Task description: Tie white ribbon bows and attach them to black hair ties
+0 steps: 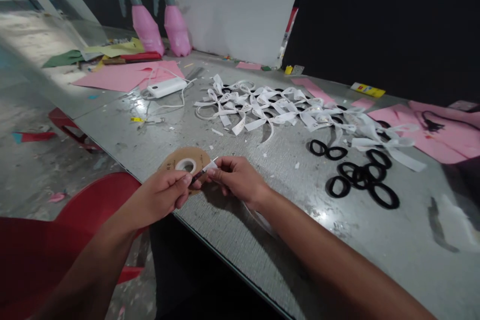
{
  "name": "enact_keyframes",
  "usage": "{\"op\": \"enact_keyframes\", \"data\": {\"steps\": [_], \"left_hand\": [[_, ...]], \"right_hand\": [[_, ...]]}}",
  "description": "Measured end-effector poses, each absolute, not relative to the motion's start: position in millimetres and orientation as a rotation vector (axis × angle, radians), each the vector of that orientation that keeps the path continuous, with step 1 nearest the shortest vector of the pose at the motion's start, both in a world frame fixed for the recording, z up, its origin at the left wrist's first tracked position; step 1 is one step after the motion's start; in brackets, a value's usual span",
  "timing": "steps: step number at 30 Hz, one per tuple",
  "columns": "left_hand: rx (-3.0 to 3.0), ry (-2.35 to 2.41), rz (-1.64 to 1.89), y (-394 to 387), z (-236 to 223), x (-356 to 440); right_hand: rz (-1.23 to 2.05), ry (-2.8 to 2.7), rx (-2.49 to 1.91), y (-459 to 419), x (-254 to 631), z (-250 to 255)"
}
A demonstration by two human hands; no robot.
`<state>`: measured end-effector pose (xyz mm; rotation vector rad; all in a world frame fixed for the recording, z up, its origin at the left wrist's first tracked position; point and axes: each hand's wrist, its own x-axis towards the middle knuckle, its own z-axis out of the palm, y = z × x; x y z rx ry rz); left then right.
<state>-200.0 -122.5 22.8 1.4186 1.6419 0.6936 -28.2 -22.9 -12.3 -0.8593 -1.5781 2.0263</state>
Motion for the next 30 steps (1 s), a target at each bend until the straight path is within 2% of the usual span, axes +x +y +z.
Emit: {"op": "enact_keyframes", "data": {"steps": [5, 17, 30], "left_hand": [[1.38, 1.675, 0.706, -120.6, 24.5, -197.7], [1.286, 1.562, 0.697, -120.0, 21.1, -203.8], [1.37, 1.57, 0.707, -119.1, 17.0, -205.2]], "right_hand": [[1.982, -1.57, -0.86, -26.9, -30.4, -11.0], [2.125, -1.516, -0.87, -23.8, -28.0, -8.5], [2.073, -1.545, -0.829, -27.3, -26.6, -13.2]]}}
